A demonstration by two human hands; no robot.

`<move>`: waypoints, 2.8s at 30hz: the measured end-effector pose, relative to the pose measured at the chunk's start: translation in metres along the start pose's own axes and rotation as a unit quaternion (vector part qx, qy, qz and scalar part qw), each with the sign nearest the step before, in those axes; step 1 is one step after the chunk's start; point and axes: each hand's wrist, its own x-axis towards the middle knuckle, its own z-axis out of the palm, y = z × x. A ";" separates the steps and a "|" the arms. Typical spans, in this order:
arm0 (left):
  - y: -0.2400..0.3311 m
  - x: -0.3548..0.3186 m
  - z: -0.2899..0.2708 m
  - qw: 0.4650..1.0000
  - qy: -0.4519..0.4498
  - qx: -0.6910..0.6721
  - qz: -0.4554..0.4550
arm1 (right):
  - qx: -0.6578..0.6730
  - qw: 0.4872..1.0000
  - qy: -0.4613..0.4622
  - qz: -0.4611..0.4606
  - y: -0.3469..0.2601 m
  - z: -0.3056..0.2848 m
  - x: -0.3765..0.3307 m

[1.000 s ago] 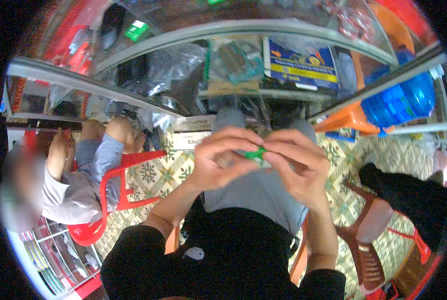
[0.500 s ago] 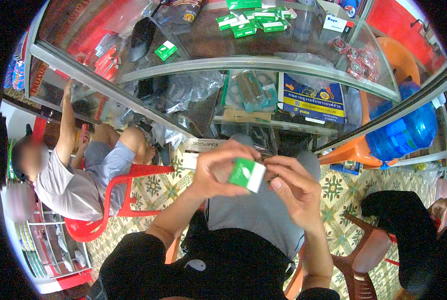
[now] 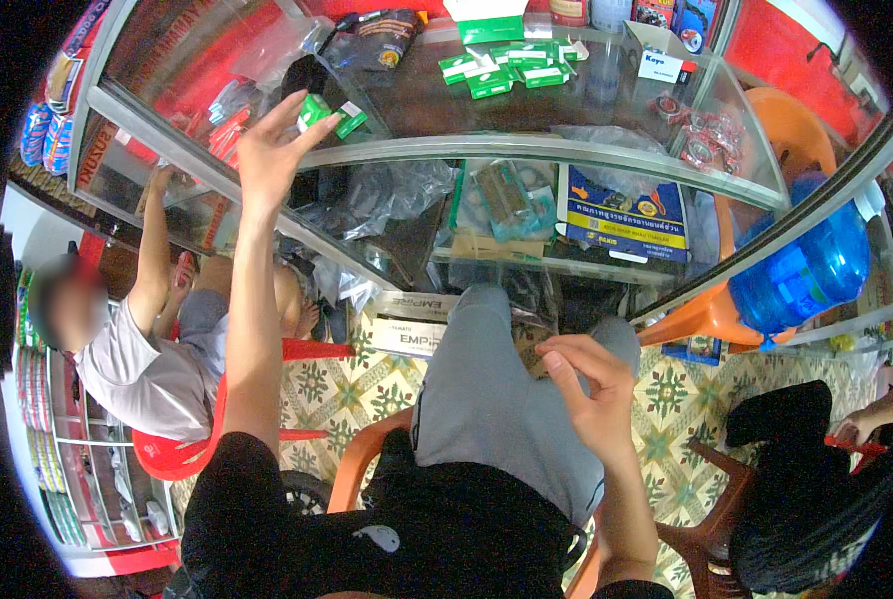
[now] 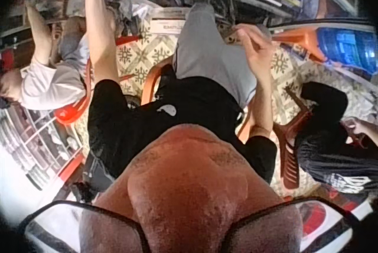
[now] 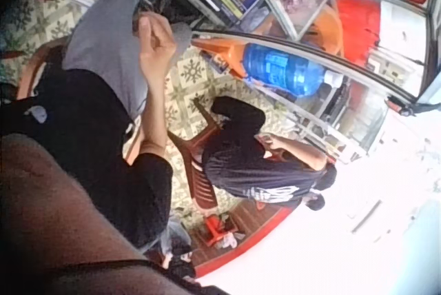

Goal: The person repeatedly picks up small green boxes from a glass display counter, peels off a white sticker or label, and applies it to the box. They then place the labeled box back on the counter and repeat the process with another box.

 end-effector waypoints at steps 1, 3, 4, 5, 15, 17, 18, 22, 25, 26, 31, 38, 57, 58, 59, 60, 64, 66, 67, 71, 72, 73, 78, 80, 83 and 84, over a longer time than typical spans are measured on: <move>-0.006 0.012 -0.003 0.998 -0.016 0.054 0.008 | 0.000 1.000 0.002 -0.002 -0.001 0.001 -0.001; -0.028 0.029 -0.005 0.993 -0.050 0.107 0.008 | -0.003 1.000 0.005 -0.003 -0.003 0.004 -0.001; -0.033 0.035 -0.001 0.988 -0.062 0.141 0.023 | -0.009 1.000 0.009 -0.001 -0.004 0.003 -0.001; -0.038 0.038 0.001 0.981 -0.075 0.177 0.038 | -0.014 1.000 0.013 0.002 -0.004 0.003 -0.002; -0.020 0.048 0.011 0.951 -0.157 0.265 0.004 | -0.046 0.999 0.016 0.002 -0.003 -0.009 -0.009; -0.023 0.049 0.010 0.952 -0.144 0.268 0.019 | -0.045 0.999 0.017 0.002 0.000 -0.010 -0.010; -0.021 0.049 0.012 0.953 -0.137 0.268 0.026 | -0.043 0.999 0.024 0.001 0.002 -0.010 -0.010; 0.010 0.045 0.028 0.949 -0.113 0.277 0.097 | -0.034 0.998 0.043 0.003 0.006 -0.009 -0.011; 0.023 0.046 0.059 0.959 -0.163 0.175 0.149 | -0.031 0.998 0.047 0.005 0.008 -0.008 -0.011; 0.030 0.046 0.070 0.945 -0.190 0.191 0.184 | -0.031 0.998 0.049 0.006 0.009 -0.008 -0.011; 0.010 0.077 0.109 0.898 -0.245 0.210 0.298 | -0.054 0.998 0.025 -0.008 0.005 -0.005 -0.017; 0.003 0.104 0.131 0.892 -0.299 0.218 0.259 | -0.062 0.996 0.058 -0.010 0.004 -0.014 -0.024; 0.080 -0.017 0.071 0.880 -0.232 -0.397 -0.121 | -0.309 0.892 0.289 -0.159 -0.055 -0.082 0.066; 0.075 -0.034 0.062 0.840 -0.254 -0.461 -0.135 | -0.318 0.887 0.296 -0.154 -0.064 -0.084 0.079; 0.061 -0.052 0.069 0.784 -0.280 -0.534 -0.148 | -0.341 0.875 0.312 -0.145 -0.070 -0.090 0.089; 0.068 -0.072 0.066 0.749 -0.292 -0.573 -0.162 | -0.382 0.858 0.319 -0.128 -0.073 -0.092 0.104; 0.068 -0.157 0.092 0.677 -0.296 -0.646 -0.194 | -0.558 0.751 0.348 -0.067 -0.071 -0.109 0.155; 0.066 -0.185 0.103 0.668 -0.292 -0.650 -0.216 | -0.618 0.700 0.354 -0.054 -0.067 -0.113 0.170; 0.070 -0.195 0.107 0.667 -0.286 -0.647 -0.233 | -0.631 0.694 0.344 -0.045 -0.068 -0.113 0.174; 0.066 -0.222 0.114 0.739 -0.261 -0.579 -0.225 | -0.652 0.691 0.313 -0.017 -0.074 -0.102 0.186; 0.062 -0.229 0.114 0.754 -0.249 -0.558 -0.244 | -0.653 0.689 0.313 -0.019 -0.071 -0.102 0.189; 0.065 -0.229 0.113 0.777 -0.239 -0.533 -0.235 | -0.653 0.690 0.312 -0.021 -0.066 -0.103 0.192; 0.079 -0.224 0.110 0.814 -0.154 -0.529 -0.182 | -0.529 0.818 0.220 -0.050 -0.072 -0.113 0.192; 0.082 -0.224 0.112 0.828 -0.124 -0.531 -0.129 | -0.599 0.751 0.264 -0.086 -0.059 -0.133 0.194; 0.080 -0.227 0.114 0.857 -0.087 -0.502 -0.073 | -0.509 0.804 0.283 -0.122 -0.055 -0.125 0.190; 0.078 -0.229 0.116 0.864 -0.090 -0.491 -0.061 | -0.467 0.824 0.288 -0.138 -0.057 -0.123 0.181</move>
